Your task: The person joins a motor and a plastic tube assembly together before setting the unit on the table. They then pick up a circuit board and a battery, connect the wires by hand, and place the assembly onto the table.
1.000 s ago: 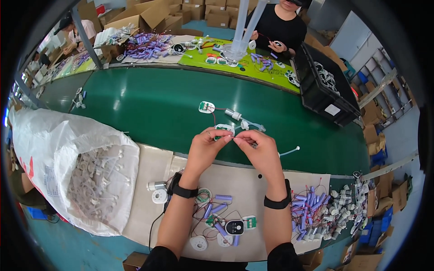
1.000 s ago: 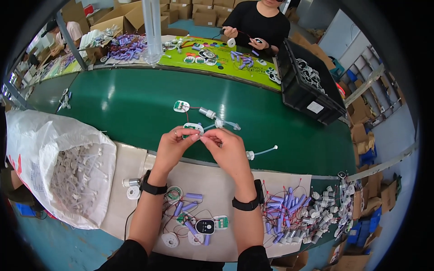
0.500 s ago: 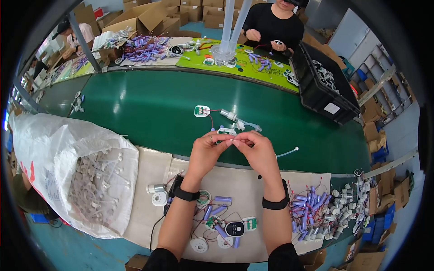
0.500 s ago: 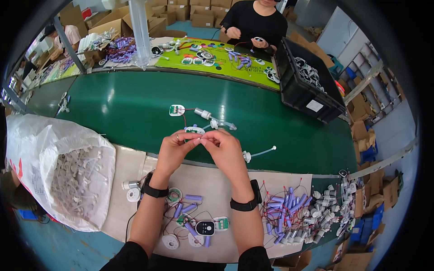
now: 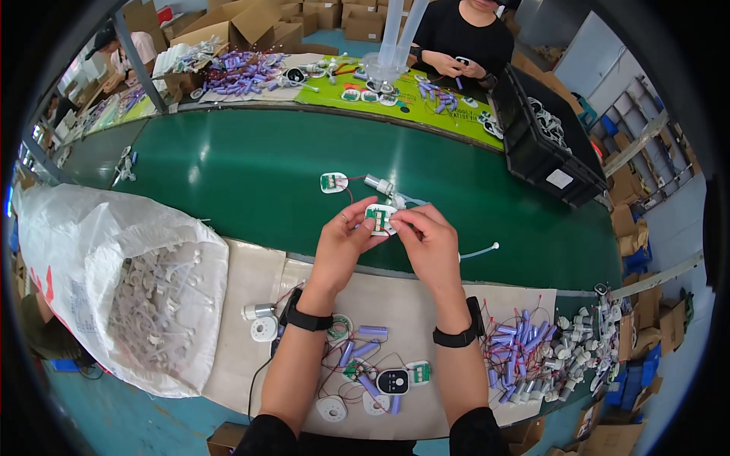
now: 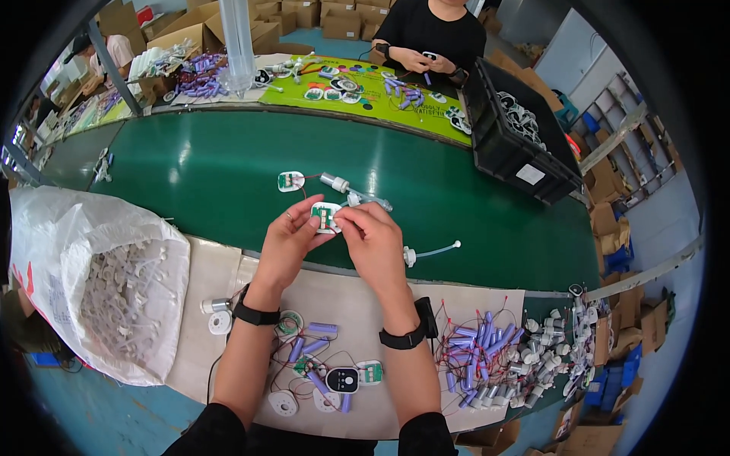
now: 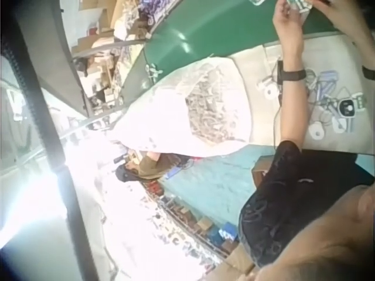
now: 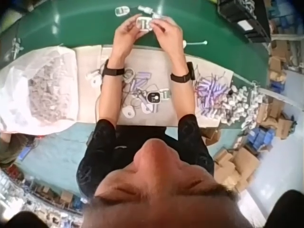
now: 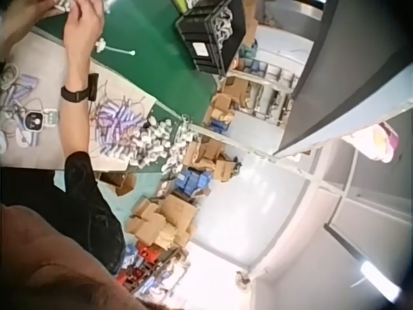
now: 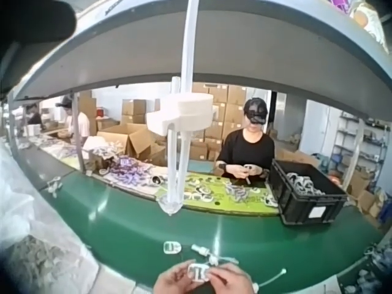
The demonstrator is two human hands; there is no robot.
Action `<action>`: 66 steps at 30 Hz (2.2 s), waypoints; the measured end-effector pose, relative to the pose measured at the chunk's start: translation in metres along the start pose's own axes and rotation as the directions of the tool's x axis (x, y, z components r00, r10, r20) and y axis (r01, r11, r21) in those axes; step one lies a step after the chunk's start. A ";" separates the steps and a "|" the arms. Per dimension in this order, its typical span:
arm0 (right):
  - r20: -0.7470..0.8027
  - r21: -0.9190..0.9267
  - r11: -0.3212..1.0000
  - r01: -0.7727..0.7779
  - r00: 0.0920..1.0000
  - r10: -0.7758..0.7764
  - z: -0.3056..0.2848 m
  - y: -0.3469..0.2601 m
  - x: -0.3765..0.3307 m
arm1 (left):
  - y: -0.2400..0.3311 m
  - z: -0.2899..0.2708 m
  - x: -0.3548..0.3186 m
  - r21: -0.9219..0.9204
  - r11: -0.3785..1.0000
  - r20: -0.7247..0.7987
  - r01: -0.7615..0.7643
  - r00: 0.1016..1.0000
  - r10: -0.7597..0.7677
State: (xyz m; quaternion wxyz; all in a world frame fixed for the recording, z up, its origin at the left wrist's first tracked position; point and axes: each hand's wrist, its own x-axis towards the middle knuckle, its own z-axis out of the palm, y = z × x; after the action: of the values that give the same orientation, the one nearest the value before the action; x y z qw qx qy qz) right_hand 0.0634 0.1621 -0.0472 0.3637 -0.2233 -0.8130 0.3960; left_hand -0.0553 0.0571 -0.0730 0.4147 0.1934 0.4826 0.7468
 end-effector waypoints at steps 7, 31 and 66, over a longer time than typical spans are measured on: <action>0.009 -0.014 1.000 0.006 1.000 -0.005 0.005 0.006 -0.002 | -0.002 0.000 -0.001 -0.014 0.999 -0.025 -0.046 0.999 0.045; -0.050 0.004 1.000 0.005 0.999 -0.004 0.010 0.002 -0.004 | -0.004 0.001 -0.001 0.026 0.998 -0.027 -0.060 0.998 0.060; -0.282 0.453 0.892 0.003 0.949 0.140 -0.105 -0.057 -0.003 | 0.052 -0.106 0.022 0.923 -0.001 0.384 -0.385 0.921 -0.061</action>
State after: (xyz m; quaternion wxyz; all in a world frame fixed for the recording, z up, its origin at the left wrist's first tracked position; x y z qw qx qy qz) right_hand 0.1416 0.1770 0.0412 0.5129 -0.2215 -0.6248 0.5454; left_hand -0.1634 0.0053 -0.0786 0.1397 0.5986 0.7642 0.1953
